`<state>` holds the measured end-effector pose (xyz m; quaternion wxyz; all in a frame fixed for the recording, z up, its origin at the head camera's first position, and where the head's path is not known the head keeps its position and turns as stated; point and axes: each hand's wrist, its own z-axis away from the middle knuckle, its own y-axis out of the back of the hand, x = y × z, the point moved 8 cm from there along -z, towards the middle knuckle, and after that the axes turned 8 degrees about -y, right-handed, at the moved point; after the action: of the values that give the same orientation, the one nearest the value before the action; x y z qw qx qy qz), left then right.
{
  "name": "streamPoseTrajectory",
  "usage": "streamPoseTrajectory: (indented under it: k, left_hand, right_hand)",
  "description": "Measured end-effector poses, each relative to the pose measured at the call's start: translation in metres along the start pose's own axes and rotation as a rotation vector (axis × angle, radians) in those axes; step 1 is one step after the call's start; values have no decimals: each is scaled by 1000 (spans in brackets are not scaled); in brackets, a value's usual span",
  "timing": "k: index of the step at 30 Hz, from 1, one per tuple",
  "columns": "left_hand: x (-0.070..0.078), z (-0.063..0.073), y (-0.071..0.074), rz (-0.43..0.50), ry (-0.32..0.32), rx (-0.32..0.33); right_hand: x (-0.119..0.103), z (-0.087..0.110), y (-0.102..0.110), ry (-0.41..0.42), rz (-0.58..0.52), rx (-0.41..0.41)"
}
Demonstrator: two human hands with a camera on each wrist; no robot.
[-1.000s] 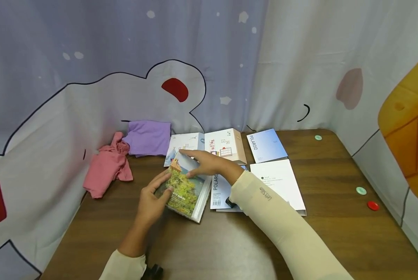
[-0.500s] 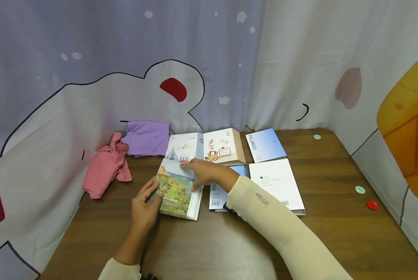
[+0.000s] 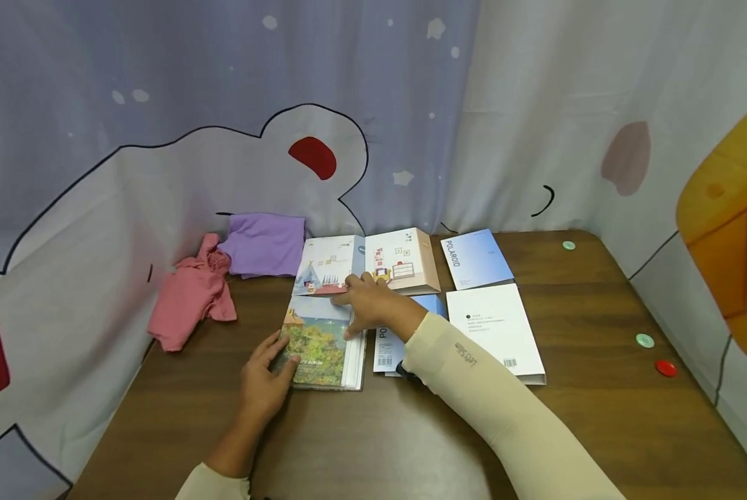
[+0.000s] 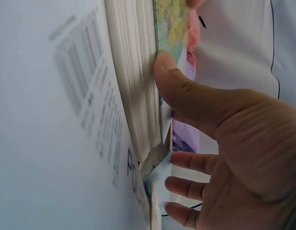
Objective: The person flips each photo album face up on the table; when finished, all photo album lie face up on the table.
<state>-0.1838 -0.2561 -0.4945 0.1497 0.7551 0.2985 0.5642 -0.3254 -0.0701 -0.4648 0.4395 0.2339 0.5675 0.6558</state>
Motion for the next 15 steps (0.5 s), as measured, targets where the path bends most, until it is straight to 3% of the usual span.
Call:
streamPoseTrajectory:
  k: [7,15]
  left_hand:
    - [-2,-2,-4,-108,-8,-103]
    - [12,-17,-12,-333,-103,-234]
  right_hand:
    - [6,-6,-4,14,-33,-1]
    - [5,-8,-4,18,-27,-10]
